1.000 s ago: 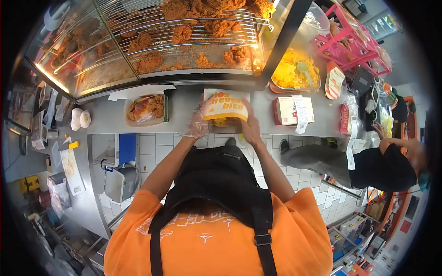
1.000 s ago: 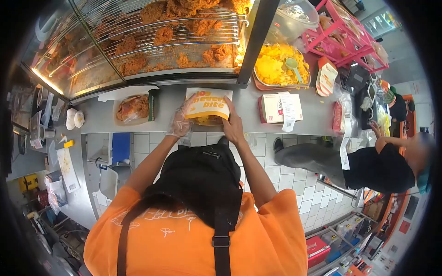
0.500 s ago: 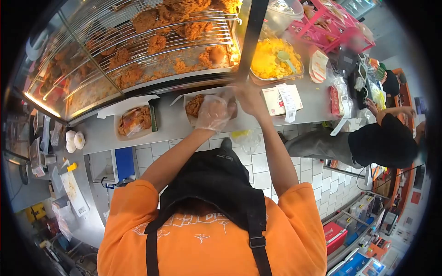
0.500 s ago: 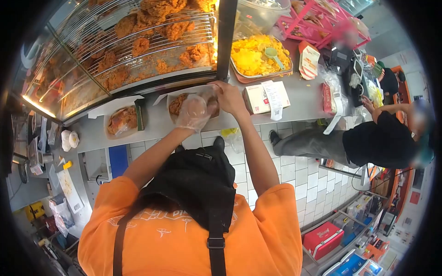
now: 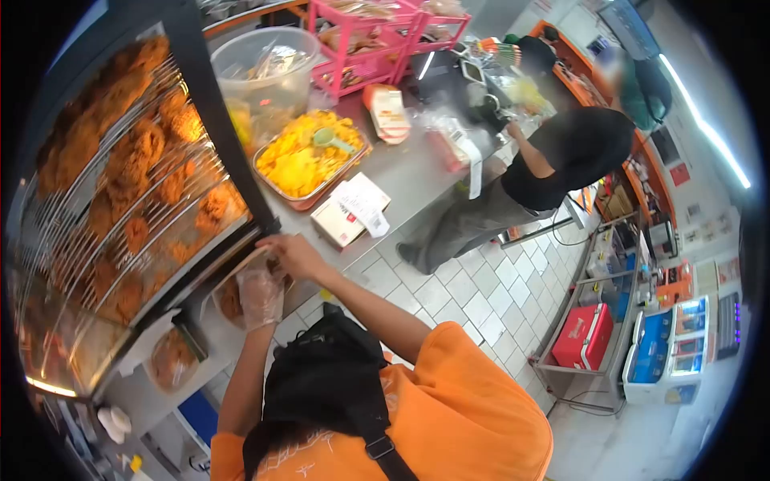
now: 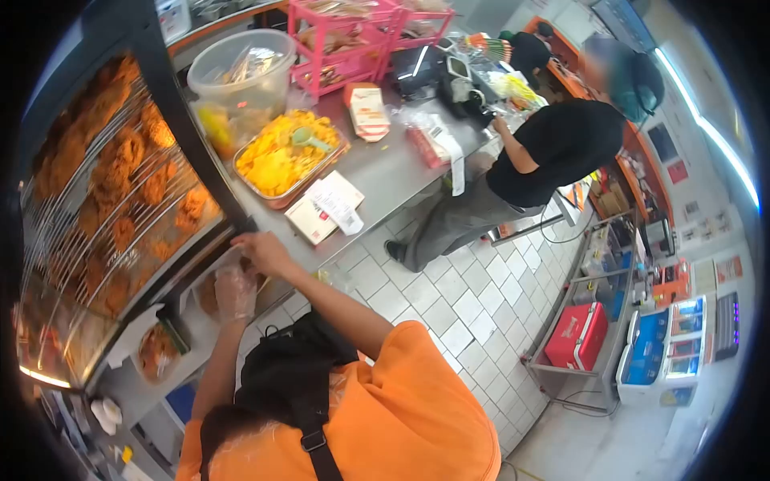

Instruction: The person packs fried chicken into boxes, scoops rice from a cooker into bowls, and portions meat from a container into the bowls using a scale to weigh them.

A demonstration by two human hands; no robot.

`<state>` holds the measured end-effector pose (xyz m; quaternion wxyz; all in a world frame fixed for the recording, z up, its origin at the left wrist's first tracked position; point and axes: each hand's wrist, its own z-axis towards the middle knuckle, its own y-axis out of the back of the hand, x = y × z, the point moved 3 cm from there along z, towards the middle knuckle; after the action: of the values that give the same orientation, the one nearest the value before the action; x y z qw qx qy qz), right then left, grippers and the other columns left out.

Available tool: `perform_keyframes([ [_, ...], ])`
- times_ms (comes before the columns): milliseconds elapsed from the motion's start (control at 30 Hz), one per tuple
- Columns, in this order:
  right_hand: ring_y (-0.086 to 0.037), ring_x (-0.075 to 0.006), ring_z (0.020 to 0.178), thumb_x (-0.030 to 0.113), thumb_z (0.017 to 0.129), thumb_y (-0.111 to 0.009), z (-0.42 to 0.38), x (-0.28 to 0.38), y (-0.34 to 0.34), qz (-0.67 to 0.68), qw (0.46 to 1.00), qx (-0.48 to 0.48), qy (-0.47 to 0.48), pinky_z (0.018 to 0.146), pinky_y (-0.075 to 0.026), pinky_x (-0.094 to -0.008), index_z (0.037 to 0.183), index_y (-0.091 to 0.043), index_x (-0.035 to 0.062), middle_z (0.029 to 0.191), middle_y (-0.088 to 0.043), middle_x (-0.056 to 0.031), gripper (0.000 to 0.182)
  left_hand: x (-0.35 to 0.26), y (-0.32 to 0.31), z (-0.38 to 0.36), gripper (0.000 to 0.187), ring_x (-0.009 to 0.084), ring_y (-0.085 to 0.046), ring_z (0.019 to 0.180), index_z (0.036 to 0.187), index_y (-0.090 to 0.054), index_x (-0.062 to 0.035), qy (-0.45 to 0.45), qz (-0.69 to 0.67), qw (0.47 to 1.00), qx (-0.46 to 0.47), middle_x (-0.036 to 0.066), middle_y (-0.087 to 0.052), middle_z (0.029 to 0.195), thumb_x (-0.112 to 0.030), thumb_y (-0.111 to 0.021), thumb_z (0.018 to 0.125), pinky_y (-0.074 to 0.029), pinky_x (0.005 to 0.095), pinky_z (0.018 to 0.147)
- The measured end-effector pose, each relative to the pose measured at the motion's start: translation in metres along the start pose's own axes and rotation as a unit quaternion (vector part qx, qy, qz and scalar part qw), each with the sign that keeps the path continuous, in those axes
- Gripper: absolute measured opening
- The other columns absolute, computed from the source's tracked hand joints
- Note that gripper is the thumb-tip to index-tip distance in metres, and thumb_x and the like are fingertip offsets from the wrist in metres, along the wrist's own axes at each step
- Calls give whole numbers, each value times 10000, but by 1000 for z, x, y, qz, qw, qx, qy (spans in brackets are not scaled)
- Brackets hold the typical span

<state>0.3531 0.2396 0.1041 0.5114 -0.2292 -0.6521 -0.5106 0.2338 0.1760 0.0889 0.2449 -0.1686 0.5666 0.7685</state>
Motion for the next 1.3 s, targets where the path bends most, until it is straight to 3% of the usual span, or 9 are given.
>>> perform_keyframes([
  [67, -681, -313, 717, 118, 924, -529, -3, 1, 4, 8, 1000, 9, -18, 693, -526, -404, 1122, -685, 115, 845, -684, -198, 252, 20, -10, -4, 367, 424, -630, 916, 1130, -582, -3, 108, 82, 982, 135, 217, -663, 931, -223, -643, 843, -513, 476, 752],
  [400, -656, -383, 828, 49, 871, -555, -4, -3, 4, 5, 1000, 1, -6, 748, -519, -440, 1144, -684, 148, 945, -684, -200, 318, -22, 21, 4, 384, 392, -639, 830, 1047, -578, 14, 41, 145, 987, 50, 250, -630, 826, -279, -695, 828, -507, 470, 707],
  [600, -660, -388, 781, 65, 885, -541, -1, -16, -5, -12, 998, -17, 59, 699, -523, -427, 1160, -678, 153, 896, -679, -208, 320, -11, 34, 20, 295, 347, -636, 848, 1048, -622, -78, 167, 13, 951, 258, 156, -660, 881, -277, -688, 841, -484, 451, 762],
  [667, -663, -393, 775, 80, 892, -526, -1, -13, -5, -18, 999, -12, 48, 685, -524, -423, 1158, -677, 154, 911, -676, -217, 315, 27, -15, -3, 266, 361, -638, 857, 1032, -647, -83, 16, 16, 1000, -20, 156, -669, 910, -306, -610, 893, -489, 460, 731],
  [833, -673, -365, 967, -27, 843, -492, -6, -15, -3, -58, 995, 29, 82, 798, -528, -393, 1175, -664, 99, 1042, -677, -220, 395, 1, 28, -21, 275, 346, -632, 940, 1076, -679, -120, 49, 121, 987, 96, 148, -672, 999, -235, -637, 829, -501, 450, 767],
  [900, -640, -354, 1071, -53, 841, -504, -10, -9, 1, -30, 995, 9, 90, 883, -506, -374, 1165, -660, 71, 1103, -670, -217, 381, -13, 65, -64, 290, 344, -637, 870, 1091, -663, -95, -88, 193, 972, -99, 139, -651, 1047, -268, -651, 859, -491, 454, 793],
  [1000, -615, -366, 1122, -59, 845, -524, -17, -20, -5, -36, 997, 36, 65, 920, -492, -377, 1243, -583, 62, 1152, -650, -227, 420, 6, 103, -76, 518, 320, -575, 1154, 1302, -576, -164, 169, 112, 927, -317, 130, -603, 1256, -83, -680, 800, -485, 463, 918],
  [1133, -554, -397, 1188, -7, 865, -599, -45, -45, -40, -21, 995, 21, 99, 988, -444, -398, 1378, -365, 66, 1279, -528, -213, 568, 61, 43, -98, 490, 333, -527, 1253, 1376, -505, -142, 114, 58, 986, -111, 145, -530, 1388, -120, -623, 901, -409, 393, 1064],
  [1300, -541, -388, 1204, 48, 902, -579, -35, -48, -39, 29, 991, 70, 107, 1013, -426, -401, 1379, -344, 61, 1306, -503, -213, 532, 67, 31, -101, 474, 324, -532, 1255, 1400, -480, -116, 129, -207, 958, -148, 165, -559, 1347, -122, -506, 926, -376, 383, 1088],
])
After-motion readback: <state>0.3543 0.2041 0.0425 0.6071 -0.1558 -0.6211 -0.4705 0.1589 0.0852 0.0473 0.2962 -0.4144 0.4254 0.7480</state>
